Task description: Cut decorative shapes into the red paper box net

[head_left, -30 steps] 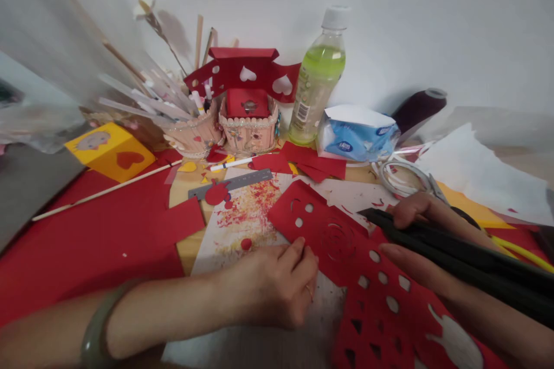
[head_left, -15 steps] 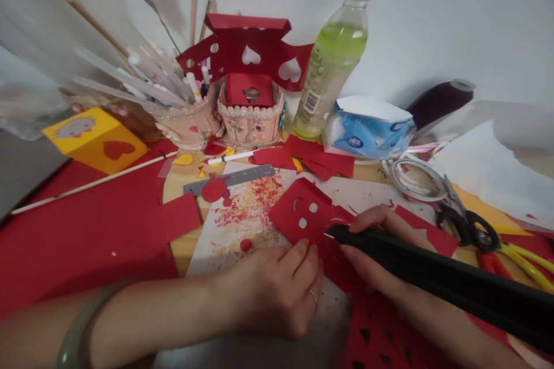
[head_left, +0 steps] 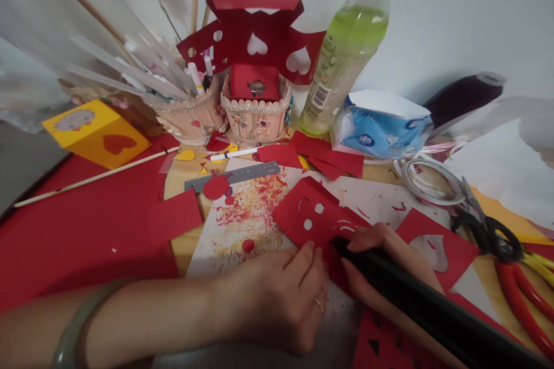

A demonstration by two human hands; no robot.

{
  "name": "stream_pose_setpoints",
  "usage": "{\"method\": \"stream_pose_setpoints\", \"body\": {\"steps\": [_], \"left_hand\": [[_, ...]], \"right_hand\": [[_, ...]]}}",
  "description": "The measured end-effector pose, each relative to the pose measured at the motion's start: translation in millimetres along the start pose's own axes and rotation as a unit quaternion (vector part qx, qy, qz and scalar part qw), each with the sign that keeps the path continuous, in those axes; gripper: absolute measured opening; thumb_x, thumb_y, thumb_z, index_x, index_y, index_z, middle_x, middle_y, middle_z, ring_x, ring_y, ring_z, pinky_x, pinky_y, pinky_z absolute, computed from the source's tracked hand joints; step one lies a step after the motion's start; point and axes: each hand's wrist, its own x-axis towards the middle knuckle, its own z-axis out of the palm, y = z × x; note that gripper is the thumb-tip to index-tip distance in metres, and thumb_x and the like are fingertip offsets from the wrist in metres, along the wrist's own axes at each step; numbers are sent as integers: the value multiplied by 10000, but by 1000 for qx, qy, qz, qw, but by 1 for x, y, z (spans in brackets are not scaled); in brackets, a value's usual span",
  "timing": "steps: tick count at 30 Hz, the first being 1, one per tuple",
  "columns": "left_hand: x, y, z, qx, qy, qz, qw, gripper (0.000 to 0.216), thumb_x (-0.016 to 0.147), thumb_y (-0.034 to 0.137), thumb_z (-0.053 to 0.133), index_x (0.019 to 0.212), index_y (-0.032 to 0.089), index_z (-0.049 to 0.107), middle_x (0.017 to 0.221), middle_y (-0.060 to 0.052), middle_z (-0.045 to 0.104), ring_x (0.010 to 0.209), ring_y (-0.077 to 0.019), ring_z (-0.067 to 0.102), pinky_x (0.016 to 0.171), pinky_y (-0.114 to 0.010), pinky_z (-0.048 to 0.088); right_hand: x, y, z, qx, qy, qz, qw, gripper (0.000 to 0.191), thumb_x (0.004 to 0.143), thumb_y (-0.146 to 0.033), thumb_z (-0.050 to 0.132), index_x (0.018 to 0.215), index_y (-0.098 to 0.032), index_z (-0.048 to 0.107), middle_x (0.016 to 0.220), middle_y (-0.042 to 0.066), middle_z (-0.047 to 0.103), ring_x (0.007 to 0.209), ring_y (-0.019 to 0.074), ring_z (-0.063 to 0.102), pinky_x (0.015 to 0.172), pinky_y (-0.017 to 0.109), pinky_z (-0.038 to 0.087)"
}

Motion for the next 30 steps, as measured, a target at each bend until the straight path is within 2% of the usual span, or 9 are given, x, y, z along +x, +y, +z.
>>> {"method": "stream_pose_setpoints", "body": {"steps": [4, 12, 19, 25, 30], "left_hand": [[1, 0, -1, -1, -6, 5, 1000, 367, 867, 83, 364, 872, 87, 731, 928, -124, 736, 842, -228, 711, 655, -282, 570], [1, -1, -1, -1, -16, 6, 1000, 355, 864, 100, 376, 866, 98, 731, 939, -129, 733, 849, -237, 708, 659, -296, 565], [1, -1, -1, -3, -9, 9, 1000, 323, 867, 112, 395, 860, 86, 717, 943, -150, 729, 848, -233, 709, 659, -301, 571], [2, -2, -2, -5, -7, 2, 1000, 348, 867, 100, 380, 868, 80, 728, 932, -124, 736, 839, -230, 714, 650, -282, 572], [2, -1, -2, -5, -4, 3, 1000, 388, 870, 78, 348, 852, 87, 736, 921, -125, 737, 827, -232, 715, 633, -282, 575]], "right_hand": [[1, 6, -2, -23, -18, -48, 998, 187, 754, -146, 553, 834, -279, 450, 632, -61, 606, 467, 107, 587, 426, 203, 475], [2, 8, -3, -59, -38, -77, 995, 182, 792, -152, 538, 865, -278, 430, 605, -65, 611, 467, 104, 604, 426, 192, 475], [0, 1, 4, -59, -6, -48, 997, 135, 802, -167, 490, 837, -280, 424, 704, -43, 629, 534, 108, 606, 498, 226, 475], [-1, 1, 7, -52, -16, -48, 997, 158, 791, -167, 507, 838, -287, 416, 669, -79, 587, 460, 73, 537, 447, 200, 413], [-1, 0, 3, -48, -4, -16, 999, 148, 779, -196, 540, 823, -292, 437, 622, -71, 578, 451, 101, 545, 443, 215, 448]]}}
